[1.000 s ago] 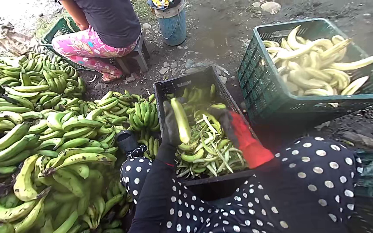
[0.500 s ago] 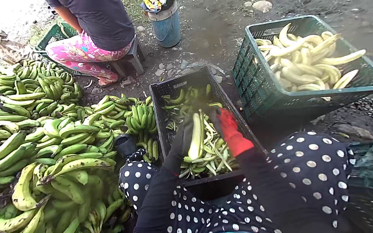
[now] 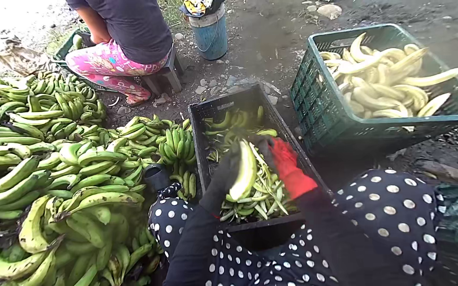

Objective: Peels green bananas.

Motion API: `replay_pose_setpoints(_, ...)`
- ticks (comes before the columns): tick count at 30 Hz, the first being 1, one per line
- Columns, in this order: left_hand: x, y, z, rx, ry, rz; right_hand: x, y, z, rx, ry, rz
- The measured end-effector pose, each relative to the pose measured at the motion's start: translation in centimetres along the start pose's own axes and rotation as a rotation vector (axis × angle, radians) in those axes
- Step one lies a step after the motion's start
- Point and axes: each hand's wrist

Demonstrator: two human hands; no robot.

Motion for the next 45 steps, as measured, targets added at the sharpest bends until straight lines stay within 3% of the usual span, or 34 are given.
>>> replay_pose_setpoints(2,-0.1,0.2,0.7,-0.107,-0.107,-0.018,-0.2,0.2,-0.4,-0.028,0.067,0.001)
replay_pose_setpoints(7,0.2,2.6,0.3,-0.76,-0.646,-0.037,-0.3,-5.4,2.4,-0.098,0.068,-0.086)
replay_pose_setpoints(9,0.1,1.7,0.3,-0.915,-0.48,-0.106,-0.6,-7.0,4.6,-0.175,0.044,-0.143)
replay_pose_setpoints(11,2.3,0.3,0.0,-0.865,-0.324,-0.18,-0.3,-7.6,5.6,-0.196,0.042,-0.136)
replay_pose_setpoints(15,1.6,1.1,-0.3,-0.696,-0.566,-0.005,1.5,-6.1,4.3,-0.101,0.094,-0.067)
replay_pose_setpoints(18,1.3,1.3,-0.9,-0.536,-0.395,0.042,1.2,-5.4,3.6,-0.114,0.064,-0.093)
replay_pose_setpoints(23,1.5,1.2,-1.0,-0.462,-0.116,-0.107,0.8,-5.8,3.3,-0.243,-0.066,-0.183)
replay_pose_setpoints(26,-0.2,0.2,-1.0,-0.221,0.146,0.04,1.3,-4.2,1.5,-0.054,-0.013,-0.037)
replay_pose_setpoints(29,-1.6,-0.5,-1.2,-0.043,0.368,-0.059,0.4,-2.0,1.0,0.071,0.008,0.031)
replay_pose_setpoints(34,-0.7,-0.8,0.2,0.142,0.321,-0.076,-1.7,-0.6,2.4,0.109,0.082,0.09)
replay_pose_setpoints(35,-0.2,-1.1,0.4,0.119,0.253,-0.085,-2.2,-0.4,2.9,0.113,0.099,0.083)
replay_pose_setpoints(37,0.6,-0.2,0.5,-0.083,0.14,-0.112,-2.2,-0.4,2.3,0.091,0.118,0.072)
replay_pose_setpoints(40,-0.9,0.0,0.4,-0.33,-0.072,-0.304,-1.3,-2.6,1.9,0.057,0.009,0.017)
replay_pose_setpoints(42,0.6,-0.9,0.4,-0.408,-0.237,-0.308,-1.1,-4.2,2.5,0.018,-0.086,-0.146)
replay_pose_setpoints(45,0.7,-2.3,0.2,-0.38,-0.448,-0.316,-3.2,-5.6,4.7,-0.258,-0.09,-0.431)
Point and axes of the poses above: each hand's wrist, its own y-axis towards the middle knuckle, its own z-axis out of the palm, x = y × z, and after that the axes turned 6 degrees about -x, right-handed
